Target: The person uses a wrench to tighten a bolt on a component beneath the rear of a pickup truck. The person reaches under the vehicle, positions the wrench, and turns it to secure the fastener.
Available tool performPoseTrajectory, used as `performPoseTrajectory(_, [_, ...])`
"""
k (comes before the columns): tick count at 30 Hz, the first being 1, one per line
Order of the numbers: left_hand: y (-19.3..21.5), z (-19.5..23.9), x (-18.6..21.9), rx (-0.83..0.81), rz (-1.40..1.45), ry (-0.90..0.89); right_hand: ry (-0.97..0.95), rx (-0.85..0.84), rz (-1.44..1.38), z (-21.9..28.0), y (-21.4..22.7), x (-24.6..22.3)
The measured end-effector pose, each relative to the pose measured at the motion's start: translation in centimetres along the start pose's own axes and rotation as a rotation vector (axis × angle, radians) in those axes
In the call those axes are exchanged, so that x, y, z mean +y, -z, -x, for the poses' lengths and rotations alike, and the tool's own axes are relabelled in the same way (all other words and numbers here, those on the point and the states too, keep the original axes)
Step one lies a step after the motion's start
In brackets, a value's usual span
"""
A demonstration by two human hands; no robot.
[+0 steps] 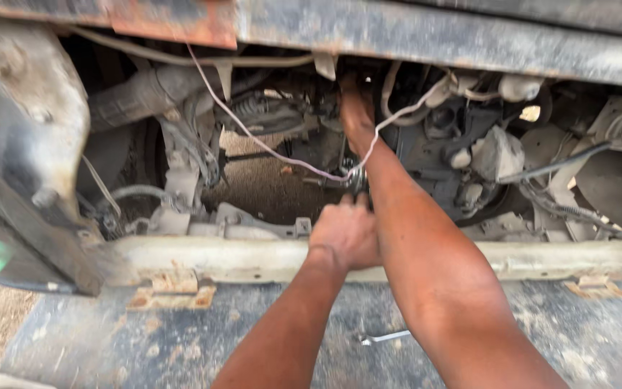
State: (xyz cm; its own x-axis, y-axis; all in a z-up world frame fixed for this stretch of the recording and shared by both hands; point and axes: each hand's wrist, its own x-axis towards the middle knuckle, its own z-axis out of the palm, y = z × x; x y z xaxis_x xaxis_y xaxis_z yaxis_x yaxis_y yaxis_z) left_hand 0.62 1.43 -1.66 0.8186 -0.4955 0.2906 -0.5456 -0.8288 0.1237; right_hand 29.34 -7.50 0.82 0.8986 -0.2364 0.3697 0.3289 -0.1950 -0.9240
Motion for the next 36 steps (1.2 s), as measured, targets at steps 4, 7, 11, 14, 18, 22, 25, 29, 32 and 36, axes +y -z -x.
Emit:
performPoseTrajectory(4, [1.9, 0.6, 0.3, -0.031, 0.045, 0.032, -0.031, -0.105, -0.007, 1.1, 0.3, -1.6])
performPoseTrajectory(7, [2.5, 0.5, 0.3, -0.049, 0.066, 0.034, -0.004, -0.123, 0.059, 2.3, 0.8, -2.5])
performPoseTrajectory(11, [2.8, 0.1, 0.3, -0.117, 0.094, 0.042, 0.203, -0.060, 0.440, 3.6, 1.5, -3.5])
performPoseTrajectory(14, [2.8, 0.2, 0.1, -0.118, 0.100, 0.036, 0.320, -0.083, 0.635, 4.7, 2.4, -3.6])
performPoseTrajectory(18, [2.9, 0.3, -0.1, -0.076, 0.095, 0.007, 0.341, -0.110, 0.680, 5.2, 3.3, -3.7])
performPoseTrajectory(22, [2.8, 0.1, -0.1, -0.069, 0.107, -0.007, 0.331, -0.095, 0.706, 5.2, 3.0, -3.9])
performPoseTrajectory(25, [2.8, 0.0, -0.3, -0.097, 0.114, -0.007, 0.311, -0.118, 0.736, 5.5, 2.3, -4.0])
performPoseTrajectory(29, [2.9, -0.1, -0.4, -0.121, 0.123, -0.015, 0.374, -0.011, 0.649, 6.1, 1.7, -4.2])
performPoseTrajectory(32, [2.8, -0.3, -0.6, -0.137, 0.126, -0.007, 0.102, 0.013, 0.282, 5.8, 0.7, -4.6])
performPoseTrajectory(36, [2.1, -0.6, -1.0, -0.114, 0.155, -0.019, -0.061, -0.094, -0.118, 4.7, 0.5, -4.7])
